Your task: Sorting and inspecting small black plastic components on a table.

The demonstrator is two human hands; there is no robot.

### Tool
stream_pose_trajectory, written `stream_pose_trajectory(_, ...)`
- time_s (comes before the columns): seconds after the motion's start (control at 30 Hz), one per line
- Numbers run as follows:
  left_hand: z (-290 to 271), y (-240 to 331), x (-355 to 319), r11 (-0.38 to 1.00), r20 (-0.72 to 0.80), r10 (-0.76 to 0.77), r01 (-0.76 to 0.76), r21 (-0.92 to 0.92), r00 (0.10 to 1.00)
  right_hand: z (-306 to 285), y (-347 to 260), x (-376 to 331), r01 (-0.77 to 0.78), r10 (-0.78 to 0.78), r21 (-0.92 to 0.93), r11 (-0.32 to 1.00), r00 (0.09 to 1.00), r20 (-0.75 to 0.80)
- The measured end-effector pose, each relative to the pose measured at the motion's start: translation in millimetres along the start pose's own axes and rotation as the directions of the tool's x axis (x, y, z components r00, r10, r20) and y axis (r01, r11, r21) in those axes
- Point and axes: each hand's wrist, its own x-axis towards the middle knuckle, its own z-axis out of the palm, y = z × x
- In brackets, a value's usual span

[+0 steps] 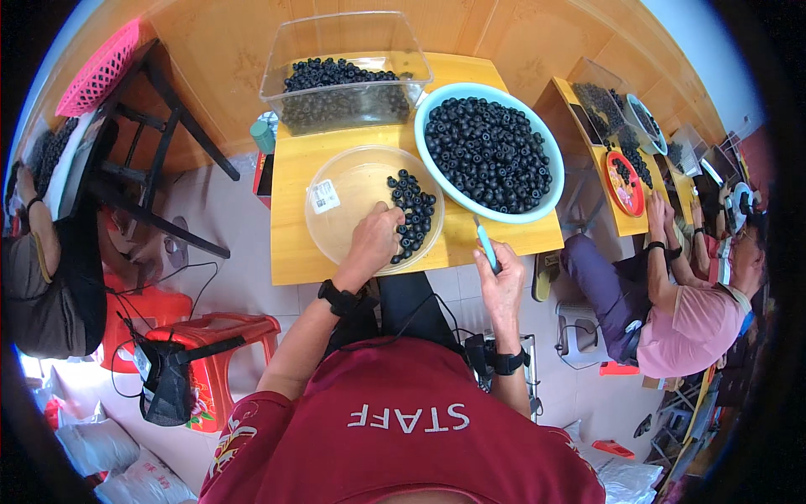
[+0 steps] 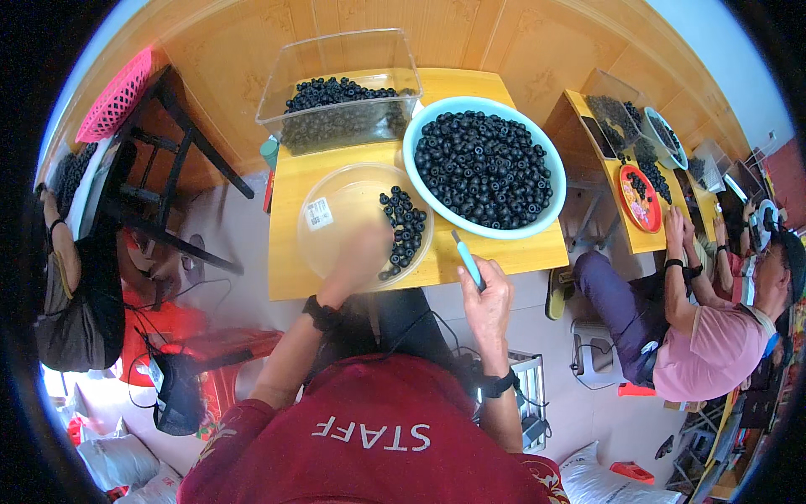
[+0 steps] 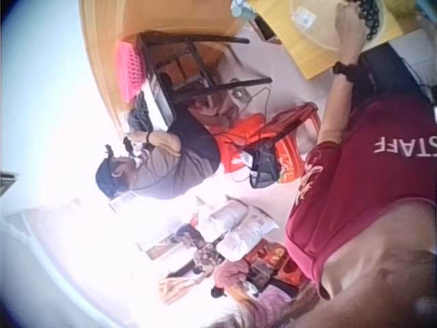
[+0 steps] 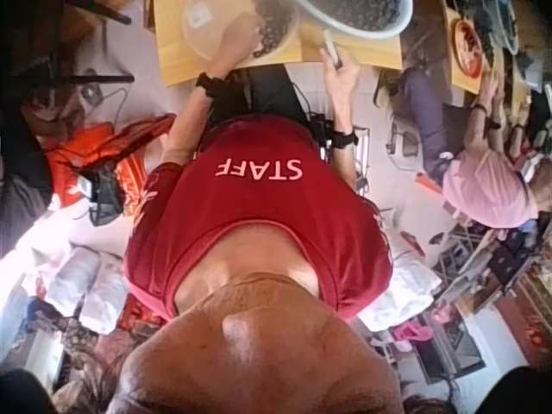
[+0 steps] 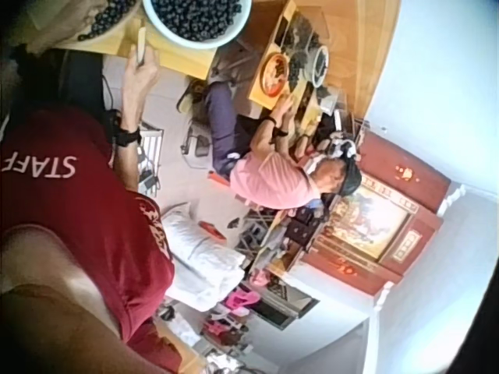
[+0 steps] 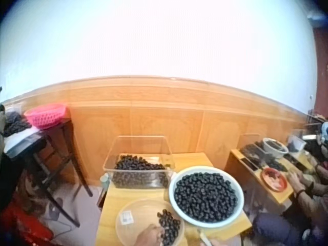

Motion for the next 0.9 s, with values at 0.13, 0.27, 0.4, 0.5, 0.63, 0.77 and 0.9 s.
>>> stream_pose_trajectory(0.13,-1,4,1,1.000,0.011,0.005,-0.005,0.016,1.000,5,-6,-3,-0.012,0.011,0.070,0.997,1.000,0.021)
stream_pose_trajectory(0.27,4,5,-2,1.000,-0.038,0.004,-0.004,0.006,0.999,8,-11,-4,-0.009,0.007,0.068,0.998,1.000,0.028)
stream_pose_trajectory(0.4,5,8,0,0.999,-0.041,-0.036,0.036,0.019,0.999,10,-11,-7,-0.011,0.008,0.061,0.998,0.999,0.049)
stream_pose_trajectory(0.5,7,7,3,0.996,-0.041,-0.025,0.028,0.081,0.999,12,-11,-10,-0.001,-0.002,0.067,0.998,0.999,0.052)
stream_pose_trajectory(0.63,12,3,7,0.999,-0.065,0.030,-0.028,0.039,0.997,13,-13,-12,0.004,-0.009,0.083,0.997,0.999,0.053)
stream_pose_trajectory(0.77,13,0,6,0.998,-0.046,-0.006,0.002,-0.069,0.999,14,-14,-13,0.024,-0.028,0.079,0.997,0.998,0.053)
stream_pose_trajectory(0.9,-2,-2,3,0.686,-0.004,-0.073,0.048,-0.726,0.997,9,-23,-11,-0.027,0.020,0.063,0.998,0.994,0.106)
